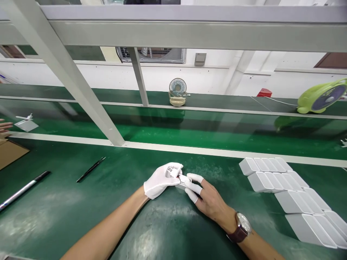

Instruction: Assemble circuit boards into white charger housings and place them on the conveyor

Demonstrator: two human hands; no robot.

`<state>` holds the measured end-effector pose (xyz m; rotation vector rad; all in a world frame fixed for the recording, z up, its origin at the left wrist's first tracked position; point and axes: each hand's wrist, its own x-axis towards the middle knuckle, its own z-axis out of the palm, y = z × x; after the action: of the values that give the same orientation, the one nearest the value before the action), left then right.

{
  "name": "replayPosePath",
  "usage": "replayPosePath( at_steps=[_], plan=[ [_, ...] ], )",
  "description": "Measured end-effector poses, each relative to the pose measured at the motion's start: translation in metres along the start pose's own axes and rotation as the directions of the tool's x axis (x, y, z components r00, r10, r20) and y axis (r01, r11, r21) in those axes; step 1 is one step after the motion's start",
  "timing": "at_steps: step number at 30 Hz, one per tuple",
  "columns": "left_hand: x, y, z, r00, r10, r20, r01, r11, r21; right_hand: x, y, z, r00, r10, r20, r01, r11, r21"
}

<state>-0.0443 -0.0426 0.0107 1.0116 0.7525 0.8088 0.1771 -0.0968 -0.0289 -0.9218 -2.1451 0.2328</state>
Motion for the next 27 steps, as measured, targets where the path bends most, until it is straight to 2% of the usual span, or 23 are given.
replayPosePath(
  at_steps=[6, 11, 13, 15, 19, 22, 24, 27],
  plan=[
    [-0.002, 0.001, -0.001, 0.999, 0.025, 0.022, -0.026, 0.999, 0.026, 0.001, -0.001, 0.003, 1.000, -0.027, 0.005, 0.027, 0.996, -0.088],
    [-0.002, -0.003, -0.010, 0.997, 0.020, 0.075, -0.024, 0.999, 0.045, -0.001, -0.002, 0.008, 0.999, -0.023, 0.037, 0.025, 0.998, -0.064],
    [0.001, -0.004, -0.017, 0.998, 0.058, 0.037, -0.058, 0.998, 0.004, 0.000, -0.002, 0.009, 0.999, -0.030, 0.018, 0.031, 0.998, -0.046],
    [0.004, -0.005, -0.023, 0.991, 0.125, -0.047, -0.127, 0.991, -0.045, 0.005, -0.003, 0.006, 0.998, -0.062, -0.012, 0.061, 0.998, -0.027],
    [0.007, -0.004, -0.032, 0.960, 0.207, -0.191, -0.221, 0.974, -0.053, 0.025, -0.006, -0.009, 0.985, -0.138, -0.103, 0.138, 0.990, -0.014],
    [0.005, -0.004, -0.032, 0.952, 0.251, -0.178, -0.254, 0.967, 0.006, 0.037, -0.010, -0.018, 0.978, -0.148, -0.146, 0.150, 0.989, 0.004],
    [0.004, -0.005, -0.030, 0.951, 0.274, -0.143, -0.267, 0.961, 0.069, 0.038, -0.011, -0.017, 0.981, -0.130, -0.141, 0.136, 0.990, 0.033],
    [0.002, -0.006, -0.023, 0.951, 0.289, -0.109, -0.271, 0.950, 0.152, 0.030, -0.009, -0.003, 0.997, -0.074, -0.036, 0.076, 0.996, 0.053]
  ],
)
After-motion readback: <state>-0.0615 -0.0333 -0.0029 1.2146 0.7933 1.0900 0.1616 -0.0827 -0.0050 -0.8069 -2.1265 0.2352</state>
